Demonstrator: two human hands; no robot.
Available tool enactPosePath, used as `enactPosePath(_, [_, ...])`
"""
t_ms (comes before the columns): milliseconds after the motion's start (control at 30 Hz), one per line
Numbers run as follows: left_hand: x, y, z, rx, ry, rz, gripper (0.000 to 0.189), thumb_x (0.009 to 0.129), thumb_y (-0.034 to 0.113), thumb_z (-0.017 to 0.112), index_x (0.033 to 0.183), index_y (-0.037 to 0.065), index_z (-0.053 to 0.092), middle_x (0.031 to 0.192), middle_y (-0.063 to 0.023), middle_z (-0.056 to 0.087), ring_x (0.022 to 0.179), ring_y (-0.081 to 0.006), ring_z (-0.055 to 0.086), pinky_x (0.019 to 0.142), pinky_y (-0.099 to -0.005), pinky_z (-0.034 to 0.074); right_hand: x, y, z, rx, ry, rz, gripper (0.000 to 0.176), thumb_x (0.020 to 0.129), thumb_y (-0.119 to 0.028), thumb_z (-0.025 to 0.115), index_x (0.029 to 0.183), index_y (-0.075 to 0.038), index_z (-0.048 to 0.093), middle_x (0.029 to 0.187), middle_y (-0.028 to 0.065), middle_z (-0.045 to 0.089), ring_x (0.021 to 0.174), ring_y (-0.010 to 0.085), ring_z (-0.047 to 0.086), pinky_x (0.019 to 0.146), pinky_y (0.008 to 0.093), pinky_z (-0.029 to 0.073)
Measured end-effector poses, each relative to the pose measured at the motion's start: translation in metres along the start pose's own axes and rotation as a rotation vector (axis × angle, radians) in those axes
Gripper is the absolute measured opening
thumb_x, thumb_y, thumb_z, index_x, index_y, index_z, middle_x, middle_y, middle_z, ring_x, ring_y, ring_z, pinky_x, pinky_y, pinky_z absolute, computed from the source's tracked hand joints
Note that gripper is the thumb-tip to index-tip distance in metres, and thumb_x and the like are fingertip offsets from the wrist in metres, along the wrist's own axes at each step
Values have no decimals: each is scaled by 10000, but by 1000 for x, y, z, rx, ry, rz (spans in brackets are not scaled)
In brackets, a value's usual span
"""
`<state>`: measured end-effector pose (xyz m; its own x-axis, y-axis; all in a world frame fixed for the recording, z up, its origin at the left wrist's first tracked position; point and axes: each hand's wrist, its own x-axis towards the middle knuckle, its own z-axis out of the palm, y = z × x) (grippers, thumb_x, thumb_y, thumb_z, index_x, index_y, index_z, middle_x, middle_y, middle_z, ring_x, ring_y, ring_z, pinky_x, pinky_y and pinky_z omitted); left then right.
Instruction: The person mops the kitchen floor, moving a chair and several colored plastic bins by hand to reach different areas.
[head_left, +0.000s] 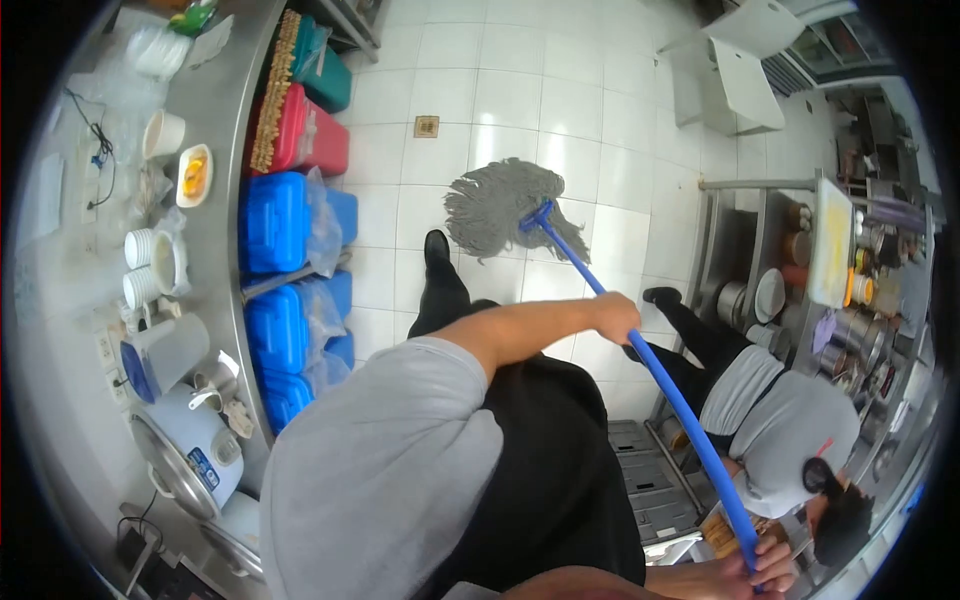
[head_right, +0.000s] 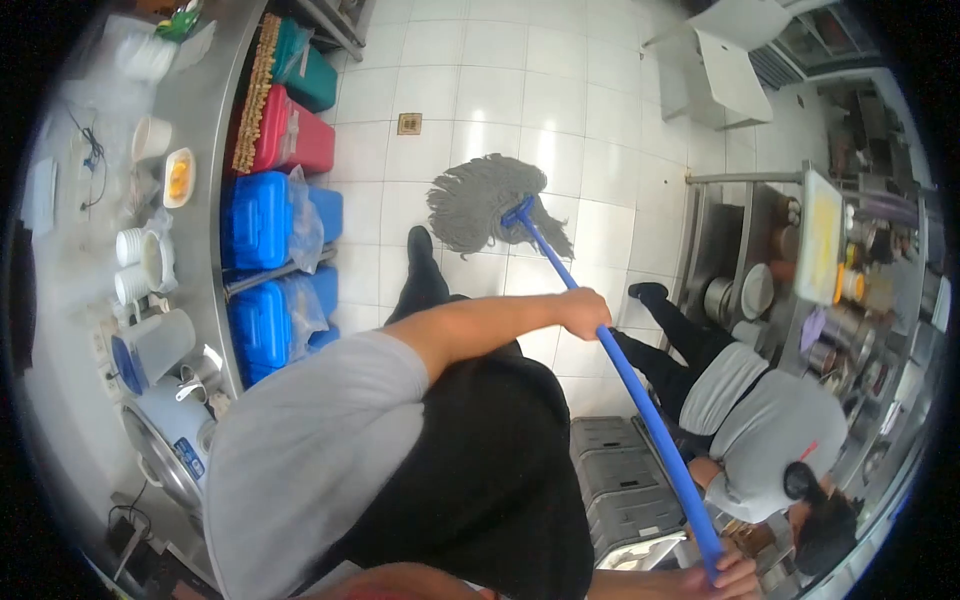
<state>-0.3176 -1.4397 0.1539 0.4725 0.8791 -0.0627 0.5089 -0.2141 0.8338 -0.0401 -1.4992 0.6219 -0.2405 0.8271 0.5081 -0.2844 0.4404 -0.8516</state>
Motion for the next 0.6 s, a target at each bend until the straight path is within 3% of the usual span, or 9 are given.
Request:
enactPosePath(100, [-31,-62,-70,53,80,-16,174,759,310,724,733,138,710,735,-150,704,758,-411,704,676,-539,544,-2,39,94,74,88,-9,528,1091,-559,319,860,-153,564,716,30,567,676,244,610,612,511,499])
enactPosePath(200, [-65,-137,-147,72,266,-46,178,749,277,738,692,121,677,701,-151,675,729,-417,687,687,-550,536,10,84,193,109,-68,77,439,996,-507,625,755,-179,461,613,-6,439,694,194,525,784,394,435])
enactPosePath(267, [-93,-186,-207,152,425,-104,152,768,230,738,705,109,672,783,-151,696,825,-403,698,720,-529,543,21,130,262,13,-243,-19,536,1016,-558,584,739,-115,466,606,35,526,633,248,613,718,465,533])
enactPosePath(333, [-127,-226,-258,186,542,-314,126,813,162,729,927,112,708,1042,-159,712,1037,-369,680,831,-509,544,31,169,326,-75,-423,41,420,1007,-414,629,731,-139,473,645,35,568,684,219,585,756,452,458])
enactPosePath(400, [-167,-214,-325,188,474,-677,449,853,148,737,1292,141,644,1383,-163,613,1282,-335,589,1010,-475,512,39,212,388,-92,-414,37,420,1016,-357,618,726,-91,471,655,94,574,664,245,571,737,477,465])
enactPosePath(500, [-216,-201,-382,157,585,-564,698,879,185,759,1519,174,482,1562,-153,491,1409,-333,503,1134,-461,447,70,288,454,-41,-391,-32,392,1035,-259,594,732,-57,446,670,118,558,678,252,556,727,439,463])
enactPosePath(600, [-274,-176,-421,-12,828,-363,723,885,223,773,1540,155,475,1594,-157,470,1433,-348,488,1165,-447,429,117,362,506,-27,-368,-39,318,1052,-93,521,749,-57,431,710,105,558,709,215,540,733,392,472])
